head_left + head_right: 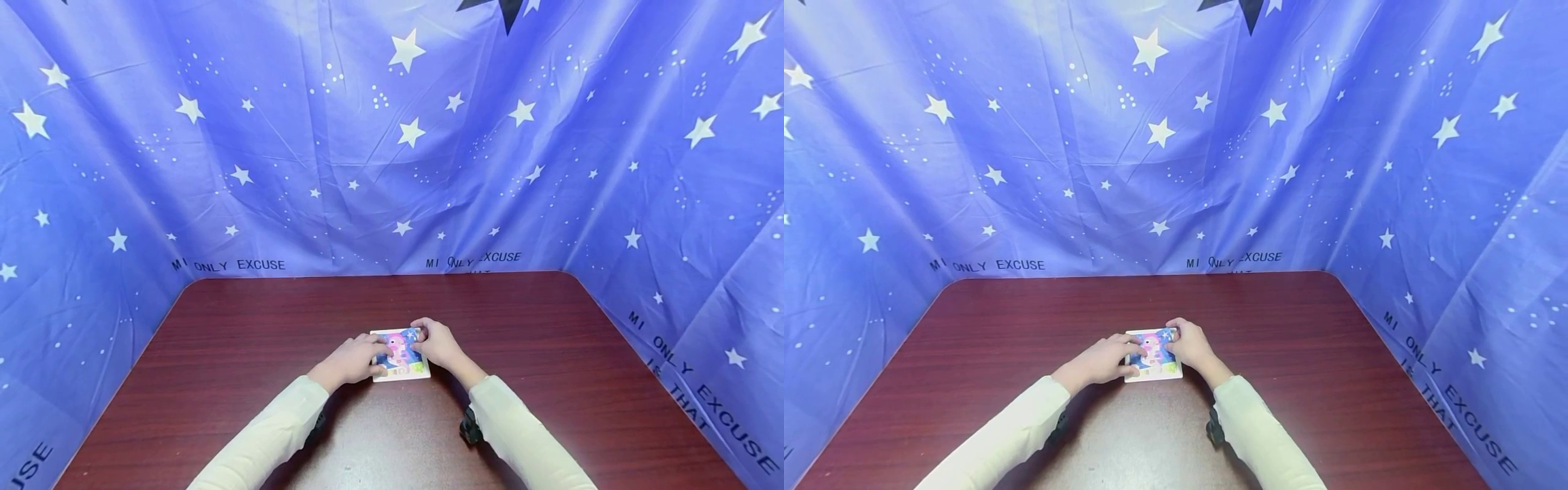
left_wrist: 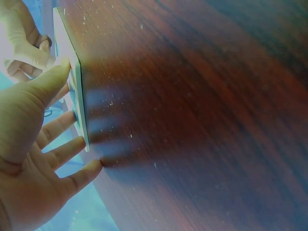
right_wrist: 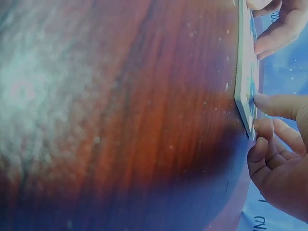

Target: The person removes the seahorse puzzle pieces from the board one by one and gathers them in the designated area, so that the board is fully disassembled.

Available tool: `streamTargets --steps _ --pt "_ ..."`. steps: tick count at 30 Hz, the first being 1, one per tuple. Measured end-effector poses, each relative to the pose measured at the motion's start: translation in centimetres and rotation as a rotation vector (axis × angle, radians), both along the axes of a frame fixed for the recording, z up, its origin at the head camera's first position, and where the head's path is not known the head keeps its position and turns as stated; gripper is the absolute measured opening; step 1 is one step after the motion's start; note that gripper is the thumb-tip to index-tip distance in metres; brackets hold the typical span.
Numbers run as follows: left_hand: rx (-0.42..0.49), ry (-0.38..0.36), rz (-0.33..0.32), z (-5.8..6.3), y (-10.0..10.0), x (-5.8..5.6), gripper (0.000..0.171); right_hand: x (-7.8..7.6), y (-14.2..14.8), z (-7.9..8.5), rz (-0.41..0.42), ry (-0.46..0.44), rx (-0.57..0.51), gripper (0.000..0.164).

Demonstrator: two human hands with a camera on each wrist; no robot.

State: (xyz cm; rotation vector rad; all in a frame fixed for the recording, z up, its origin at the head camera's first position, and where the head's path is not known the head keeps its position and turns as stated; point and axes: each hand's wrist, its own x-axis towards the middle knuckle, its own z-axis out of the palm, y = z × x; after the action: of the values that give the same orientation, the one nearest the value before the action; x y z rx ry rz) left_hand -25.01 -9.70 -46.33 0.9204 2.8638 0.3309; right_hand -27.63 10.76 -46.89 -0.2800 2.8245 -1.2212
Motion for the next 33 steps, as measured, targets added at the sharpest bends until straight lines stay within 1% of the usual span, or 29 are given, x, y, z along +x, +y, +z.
streamTargets --steps 8,19,26,33 --pt "0.002 -0.007 -0.001 -0.12 -0.01 0.01 0.035 0.11 0.14 0.04 0.012 0.020 0.026 0.035" --pt "0.008 -0.019 0.004 -0.07 -0.01 -0.03 0.035 0.01 0.31 0.15 0.022 0.039 0.024 0.035" --pt "0.007 -0.019 0.005 -0.11 0.01 -0.13 0.035 -0.05 0.57 0.05 0.030 0.073 0.014 0.036" --pt "0.009 -0.018 0.005 -0.06 0.01 -0.11 0.036 -0.23 0.83 -0.05 0.010 0.055 0.001 0.037"
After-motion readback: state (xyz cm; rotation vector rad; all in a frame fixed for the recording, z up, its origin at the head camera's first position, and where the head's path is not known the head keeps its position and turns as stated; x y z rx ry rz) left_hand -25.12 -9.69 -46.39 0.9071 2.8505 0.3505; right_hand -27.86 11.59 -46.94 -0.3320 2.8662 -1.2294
